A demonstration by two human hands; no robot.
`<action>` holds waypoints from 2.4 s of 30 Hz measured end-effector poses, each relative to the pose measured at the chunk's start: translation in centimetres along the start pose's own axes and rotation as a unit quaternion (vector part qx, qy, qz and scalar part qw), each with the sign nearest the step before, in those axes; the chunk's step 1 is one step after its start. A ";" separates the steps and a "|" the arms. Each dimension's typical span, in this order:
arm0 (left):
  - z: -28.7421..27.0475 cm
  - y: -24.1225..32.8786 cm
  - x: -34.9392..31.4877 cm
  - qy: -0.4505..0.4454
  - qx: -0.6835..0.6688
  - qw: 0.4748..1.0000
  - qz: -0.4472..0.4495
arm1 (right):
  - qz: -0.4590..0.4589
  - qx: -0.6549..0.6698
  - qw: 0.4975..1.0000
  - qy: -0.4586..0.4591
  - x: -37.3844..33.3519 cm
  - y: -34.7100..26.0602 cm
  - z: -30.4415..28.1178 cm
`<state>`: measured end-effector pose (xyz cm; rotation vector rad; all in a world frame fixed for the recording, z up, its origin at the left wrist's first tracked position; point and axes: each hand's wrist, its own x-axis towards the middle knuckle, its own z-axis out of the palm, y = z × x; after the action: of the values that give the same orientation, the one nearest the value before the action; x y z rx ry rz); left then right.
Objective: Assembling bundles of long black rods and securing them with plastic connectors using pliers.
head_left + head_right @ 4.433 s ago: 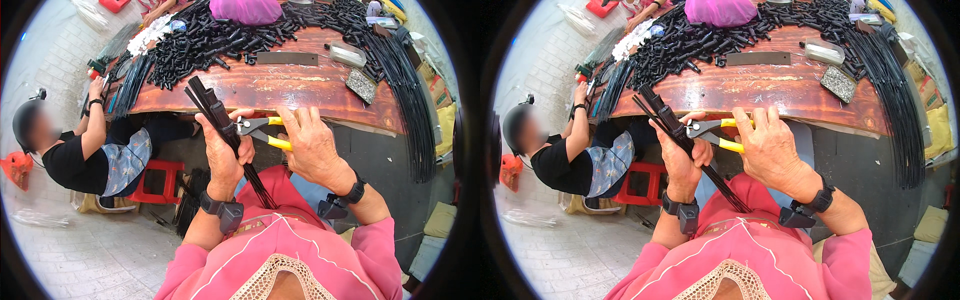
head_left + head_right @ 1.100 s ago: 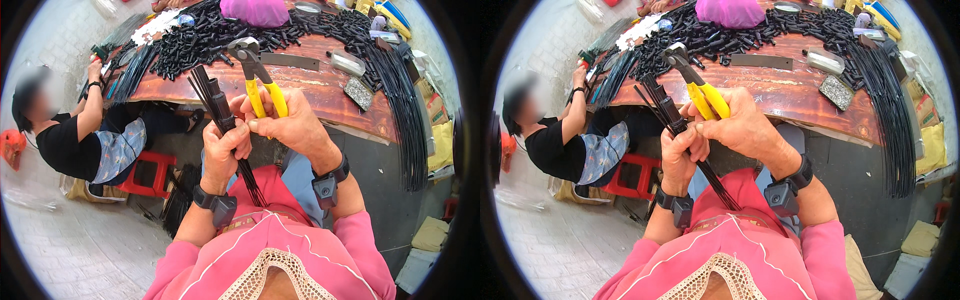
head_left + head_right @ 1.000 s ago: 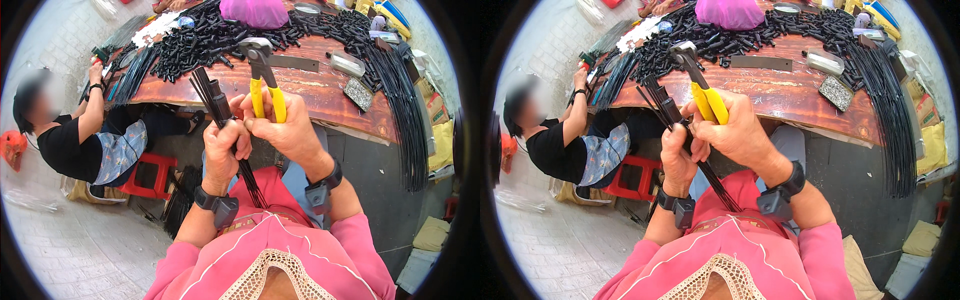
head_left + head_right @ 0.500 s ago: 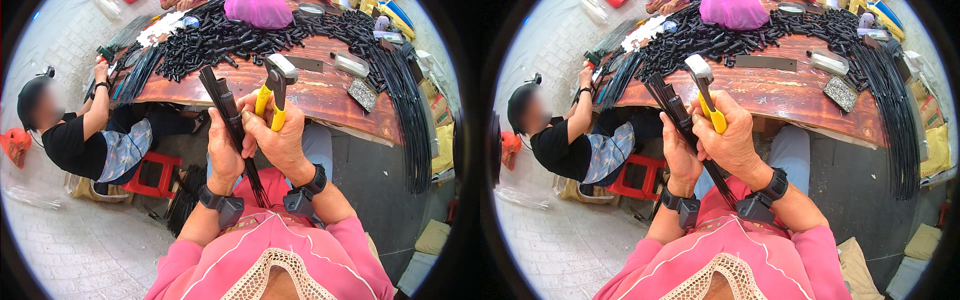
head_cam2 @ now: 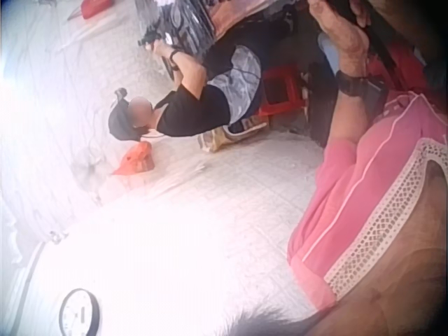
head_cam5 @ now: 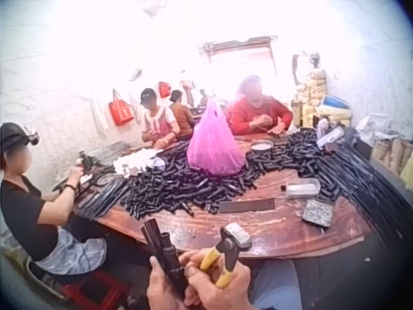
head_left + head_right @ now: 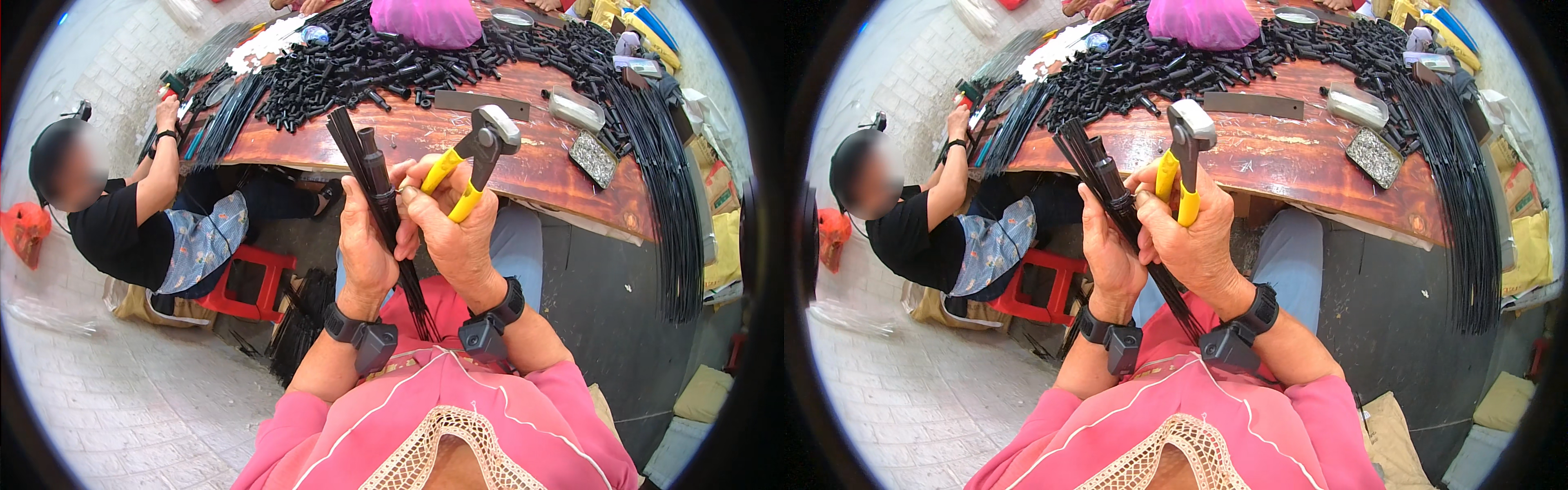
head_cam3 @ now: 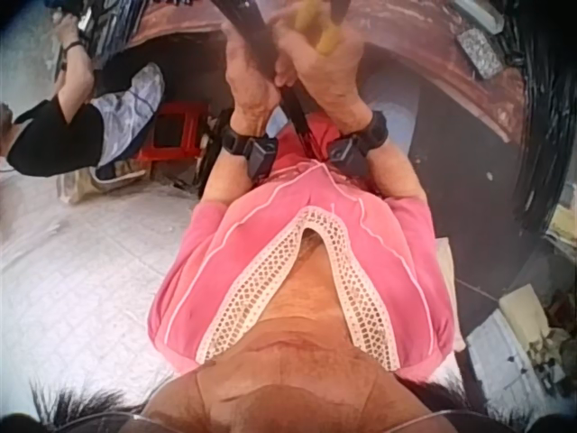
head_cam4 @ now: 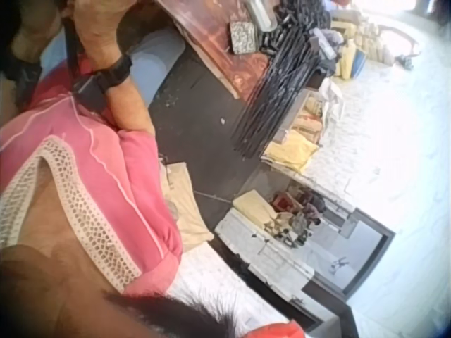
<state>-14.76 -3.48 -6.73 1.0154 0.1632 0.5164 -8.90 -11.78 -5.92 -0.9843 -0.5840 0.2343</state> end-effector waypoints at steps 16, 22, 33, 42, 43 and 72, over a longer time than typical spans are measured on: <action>0.0 -0.1 0.2 0.019 0.008 1.000 0.003 | 0.001 0.012 1.000 -0.004 0.1 0.7 -0.4; 0.1 -0.3 0.1 0.031 0.010 0.999 0.017 | -0.037 -0.087 0.996 0.007 -0.9 2.0 -0.7; -1.2 0.1 -0.2 -0.038 -0.019 0.999 -0.032 | 0.079 0.027 0.977 -0.197 2.7 -1.3 -2.4; -2.1 0.9 0.4 0.003 -0.002 0.999 -0.051 | -0.075 -0.614 0.750 -0.236 1.1 -3.7 -7.9; -2.2 0.9 0.4 -0.008 0.008 0.999 -0.051 | -0.075 -0.612 0.751 -0.235 1.1 -3.5 -7.7; -1.3 0.5 0.6 0.005 0.052 0.997 -0.065 | -0.136 -0.779 0.575 -0.212 0.8 -5.9 -4.7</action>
<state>-14.88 -2.01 -6.88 1.0967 0.2652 0.3978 -5.98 -18.00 -2.65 -2.5688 -1.4541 -0.4981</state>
